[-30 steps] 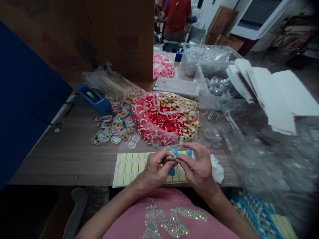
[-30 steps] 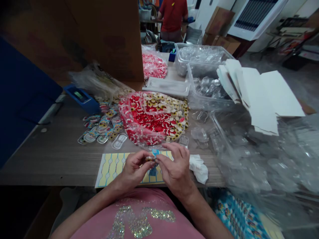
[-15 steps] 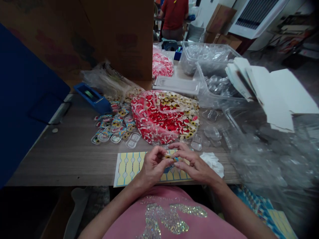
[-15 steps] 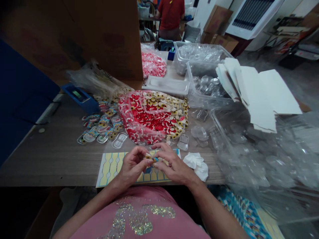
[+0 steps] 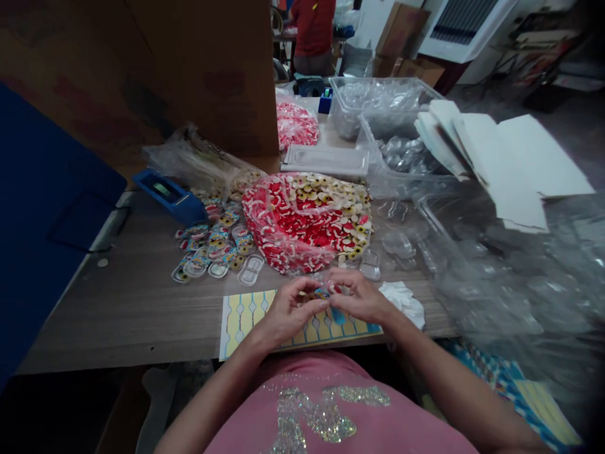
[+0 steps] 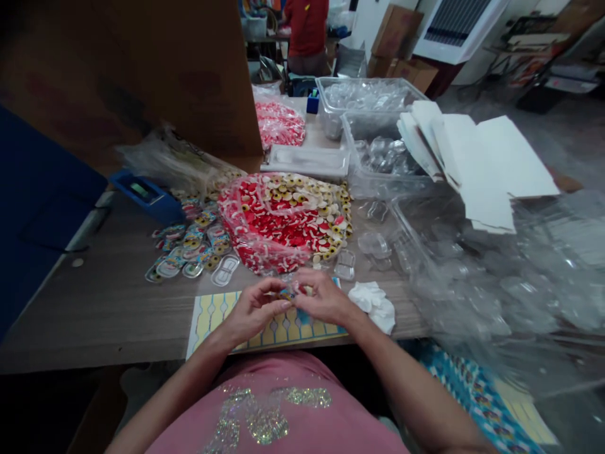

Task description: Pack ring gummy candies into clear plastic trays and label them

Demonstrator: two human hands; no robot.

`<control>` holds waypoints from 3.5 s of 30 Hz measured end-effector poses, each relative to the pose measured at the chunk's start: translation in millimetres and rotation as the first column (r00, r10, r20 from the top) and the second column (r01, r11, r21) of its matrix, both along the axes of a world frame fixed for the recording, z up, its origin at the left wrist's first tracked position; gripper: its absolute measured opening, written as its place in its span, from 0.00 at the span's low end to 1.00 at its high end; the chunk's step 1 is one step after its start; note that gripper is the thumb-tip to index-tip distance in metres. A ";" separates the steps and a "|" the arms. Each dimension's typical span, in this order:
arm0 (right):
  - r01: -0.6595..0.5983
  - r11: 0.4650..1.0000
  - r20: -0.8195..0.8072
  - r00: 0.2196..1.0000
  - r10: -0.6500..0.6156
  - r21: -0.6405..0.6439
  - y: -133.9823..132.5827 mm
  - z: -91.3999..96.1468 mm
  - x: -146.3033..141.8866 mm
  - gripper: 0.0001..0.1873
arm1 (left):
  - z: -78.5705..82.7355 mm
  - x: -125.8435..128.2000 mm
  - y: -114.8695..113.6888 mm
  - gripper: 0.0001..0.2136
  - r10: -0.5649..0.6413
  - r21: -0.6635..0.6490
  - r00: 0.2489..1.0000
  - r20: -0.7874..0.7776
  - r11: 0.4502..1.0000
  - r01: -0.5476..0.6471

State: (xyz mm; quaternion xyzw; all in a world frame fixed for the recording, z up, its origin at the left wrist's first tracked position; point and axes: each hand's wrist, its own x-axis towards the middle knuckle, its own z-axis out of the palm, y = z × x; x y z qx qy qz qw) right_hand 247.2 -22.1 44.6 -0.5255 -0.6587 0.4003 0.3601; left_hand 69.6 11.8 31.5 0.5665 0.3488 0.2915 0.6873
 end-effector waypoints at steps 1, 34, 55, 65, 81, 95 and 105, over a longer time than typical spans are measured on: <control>-0.082 0.996 0.095 0.992 0.080 0.020 5.3 5.2 3.8 0.07 | 2.1 -3.0 3.8 0.09 -0.072 0.064 0.995 -0.074 0.995 0.077; 0.236 0.576 0.115 0.855 -0.506 0.783 -14.2 2.0 -43.1 0.12 | -7.5 -2.0 -7.5 0.08 0.544 -0.208 0.776 0.320 0.839 -0.502; -0.020 0.987 0.099 0.995 0.004 0.161 -4.1 5.7 -30.5 0.08 | -13.1 -19.5 -10.4 0.06 0.387 -0.162 0.892 0.234 0.920 -0.357; 0.004 0.949 0.264 0.960 -0.091 0.315 18.2 -28.2 -56.2 0.10 | 5.5 -65.9 53.5 0.14 0.400 0.065 0.916 -0.029 0.915 -0.398; -0.457 0.860 0.770 0.625 0.131 0.225 98.6 -27.6 -134.0 0.10 | 12.8 -116.3 85.2 0.27 0.655 0.434 0.729 -0.198 0.725 -0.535; 0.076 0.806 0.065 0.988 -0.140 0.586 12.4 -31.9 -63.9 0.09 | -5.4 -9.7 12.7 0.15 0.340 -0.642 0.902 0.267 0.760 -0.096; 0.284 0.843 -0.135 0.959 -0.250 0.457 -14.9 -33.7 -33.7 0.09 | -10.6 13.9 -1.8 0.18 0.276 -0.714 0.869 0.410 0.690 0.117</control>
